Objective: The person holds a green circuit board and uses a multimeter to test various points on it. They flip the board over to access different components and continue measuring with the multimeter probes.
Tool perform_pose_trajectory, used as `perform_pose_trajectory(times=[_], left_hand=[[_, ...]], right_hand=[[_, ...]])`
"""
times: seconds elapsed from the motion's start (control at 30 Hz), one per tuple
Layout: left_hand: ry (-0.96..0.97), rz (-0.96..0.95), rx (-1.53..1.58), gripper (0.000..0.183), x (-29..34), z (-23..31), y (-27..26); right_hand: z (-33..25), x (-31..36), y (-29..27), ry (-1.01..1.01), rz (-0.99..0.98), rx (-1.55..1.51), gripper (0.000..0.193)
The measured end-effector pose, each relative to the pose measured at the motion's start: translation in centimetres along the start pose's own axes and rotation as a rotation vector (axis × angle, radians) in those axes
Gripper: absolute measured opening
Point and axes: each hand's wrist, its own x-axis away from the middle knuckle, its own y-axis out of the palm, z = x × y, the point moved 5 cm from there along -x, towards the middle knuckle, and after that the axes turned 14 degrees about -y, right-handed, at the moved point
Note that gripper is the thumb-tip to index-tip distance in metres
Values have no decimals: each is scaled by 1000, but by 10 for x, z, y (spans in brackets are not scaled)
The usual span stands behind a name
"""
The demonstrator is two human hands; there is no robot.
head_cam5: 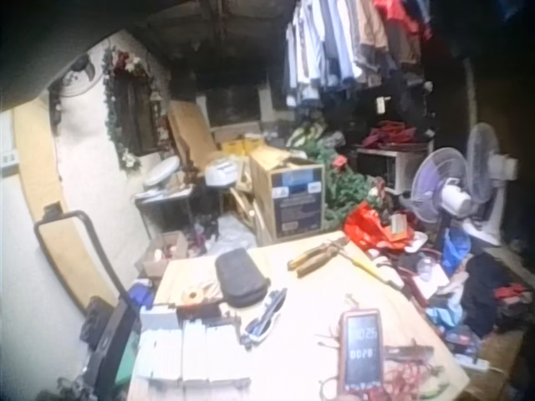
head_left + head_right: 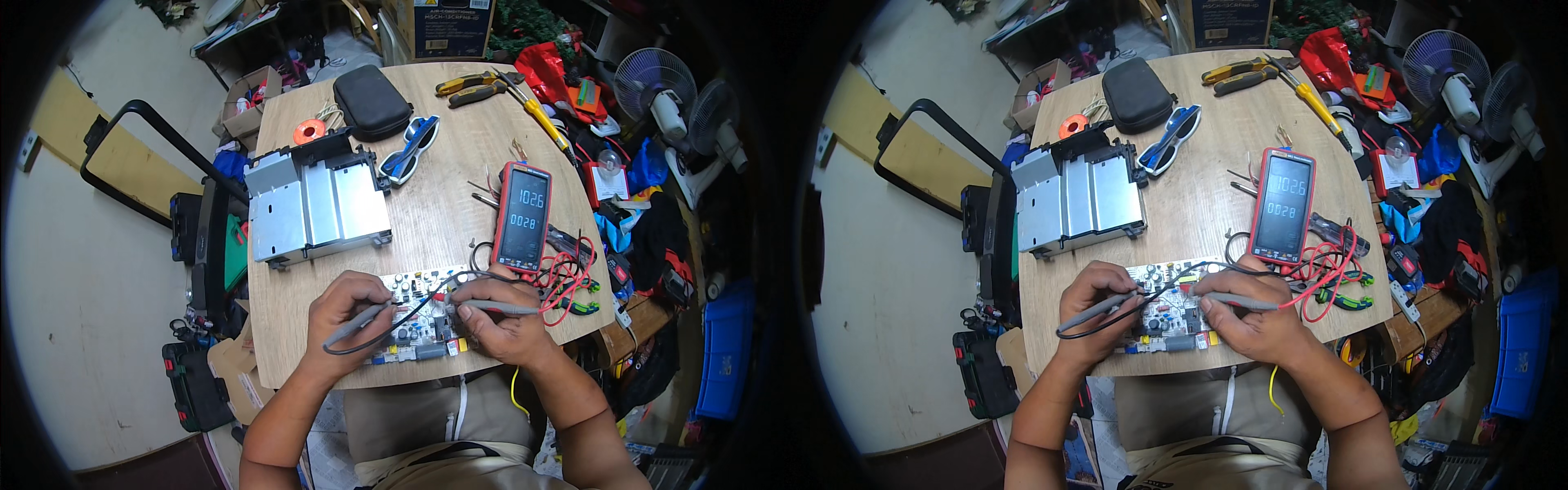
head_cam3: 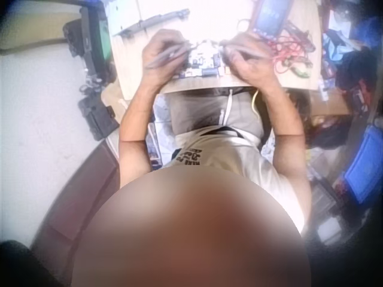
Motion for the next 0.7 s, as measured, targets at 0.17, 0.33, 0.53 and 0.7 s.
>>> perform_pose_trajectory(times=[0.17, 0.33, 0.53, 0.7], left_hand=[[113, -8, -234, 23, -1, 12, 6], [82, -17, -264, 23, -1, 14, 7], [130, 14, -277, 23, -1, 14, 9], [177, 35, -320, 25, 1, 16, 12]], right_hand=[[-2, 0, 1, -18, 12, 51, 19], [-3, -3, 4, -107, -9, 70, 23], [-9, -5, 8, -212, -10, 146, 24], [-12, -6, 7, -247, -28, 179, 22]])
